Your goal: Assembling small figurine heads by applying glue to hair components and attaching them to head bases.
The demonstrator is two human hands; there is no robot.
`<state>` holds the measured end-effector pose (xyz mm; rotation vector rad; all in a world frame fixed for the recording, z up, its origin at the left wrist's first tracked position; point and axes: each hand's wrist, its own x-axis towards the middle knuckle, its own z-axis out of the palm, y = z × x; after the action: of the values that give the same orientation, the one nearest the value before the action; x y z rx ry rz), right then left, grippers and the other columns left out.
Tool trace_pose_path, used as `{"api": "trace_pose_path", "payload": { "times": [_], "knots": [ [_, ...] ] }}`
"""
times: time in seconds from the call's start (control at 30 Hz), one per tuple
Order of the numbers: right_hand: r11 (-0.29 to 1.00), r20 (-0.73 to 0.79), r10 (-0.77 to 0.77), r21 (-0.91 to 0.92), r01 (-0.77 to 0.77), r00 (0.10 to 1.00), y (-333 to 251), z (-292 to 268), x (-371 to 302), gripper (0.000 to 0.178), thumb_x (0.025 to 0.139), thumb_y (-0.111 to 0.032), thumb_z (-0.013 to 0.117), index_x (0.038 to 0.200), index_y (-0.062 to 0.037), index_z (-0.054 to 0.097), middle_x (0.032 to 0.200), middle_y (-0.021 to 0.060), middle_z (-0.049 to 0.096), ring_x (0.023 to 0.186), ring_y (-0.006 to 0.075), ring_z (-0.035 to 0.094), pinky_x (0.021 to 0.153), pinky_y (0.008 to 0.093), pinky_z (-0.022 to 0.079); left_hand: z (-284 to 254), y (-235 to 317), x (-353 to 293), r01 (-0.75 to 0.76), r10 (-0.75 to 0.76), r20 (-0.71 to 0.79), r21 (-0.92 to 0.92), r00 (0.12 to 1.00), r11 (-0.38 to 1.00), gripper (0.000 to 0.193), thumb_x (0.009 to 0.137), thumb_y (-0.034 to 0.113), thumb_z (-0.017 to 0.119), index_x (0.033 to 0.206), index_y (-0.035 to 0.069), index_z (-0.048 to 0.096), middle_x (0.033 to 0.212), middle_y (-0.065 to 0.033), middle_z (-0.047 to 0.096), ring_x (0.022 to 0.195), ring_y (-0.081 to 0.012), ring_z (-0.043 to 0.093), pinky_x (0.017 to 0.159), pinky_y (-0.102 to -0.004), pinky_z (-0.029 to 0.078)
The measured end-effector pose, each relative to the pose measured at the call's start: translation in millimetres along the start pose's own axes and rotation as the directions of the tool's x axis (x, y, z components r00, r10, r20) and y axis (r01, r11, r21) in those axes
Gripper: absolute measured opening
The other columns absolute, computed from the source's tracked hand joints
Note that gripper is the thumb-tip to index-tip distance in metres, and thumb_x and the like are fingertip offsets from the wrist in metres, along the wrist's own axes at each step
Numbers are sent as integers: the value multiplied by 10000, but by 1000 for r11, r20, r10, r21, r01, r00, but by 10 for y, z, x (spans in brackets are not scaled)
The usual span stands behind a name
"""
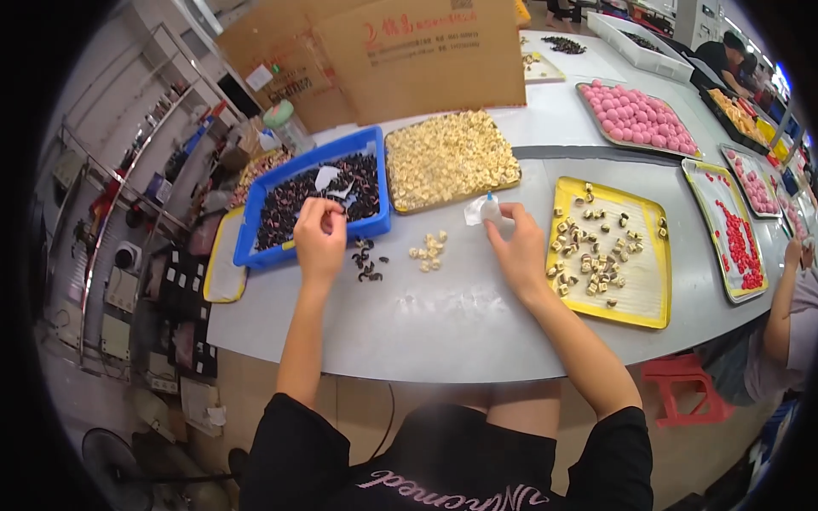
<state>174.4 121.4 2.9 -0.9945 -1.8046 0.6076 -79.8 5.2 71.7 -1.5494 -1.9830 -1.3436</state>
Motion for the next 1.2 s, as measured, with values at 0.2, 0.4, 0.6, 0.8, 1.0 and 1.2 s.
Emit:
{"api": "trace_pose_path", "payload": {
  "times": [0.2,0.4,0.6,0.8,1.0,1.2],
  "knots": [
    [984,-95,17,177,0,995,-55,-83,36,264,775,-153,693,952,16,594,904,151,659,878,241,639,784,317,481,-267,-156,-482,-16,-13,300,95,954,995,120,738,27,636,848,7,592,800,-86,573,705,-175,573,602,-266,469],
    [972,-118,22,236,6,993,-27,-90,28,276,771,-159,696,962,9,589,901,148,663,872,251,651,770,326,494,-110,-177,-893,10,-26,387,43,922,999,213,725,63,697,921,14,628,874,-94,613,785,-184,606,619,-274,484],
    [963,-138,43,270,-4,990,-30,-92,62,270,777,-171,683,956,7,589,915,160,652,891,273,637,760,343,495,-74,-153,-862,94,-85,380,-7,921,996,184,729,2,682,906,-21,635,850,-108,636,744,-188,636,675,-271,513],
    [968,-122,36,252,-4,992,-58,-100,70,298,769,-179,700,965,12,583,914,156,657,890,257,645,785,335,497,-211,-266,-926,125,-127,366,30,922,992,176,727,-17,675,896,-22,631,839,-118,633,718,-187,627,638,-274,512],
    [968,-106,-6,249,33,994,-47,-75,62,304,780,-182,693,974,20,574,916,156,657,897,250,645,784,326,495,-222,-237,-961,128,-133,351,38,927,991,164,747,-20,656,907,-16,620,855,-104,578,720,-164,607,636,-253,501],
    [884,53,83,456,-98,995,61,-41,83,323,865,-192,613,1095,10,511,976,113,627,907,204,634,790,314,494,-209,-171,-856,387,-266,422,-230,867,893,124,795,16,608,916,-8,625,877,-93,574,854,-194,601,762,-300,488]
  ]
}}
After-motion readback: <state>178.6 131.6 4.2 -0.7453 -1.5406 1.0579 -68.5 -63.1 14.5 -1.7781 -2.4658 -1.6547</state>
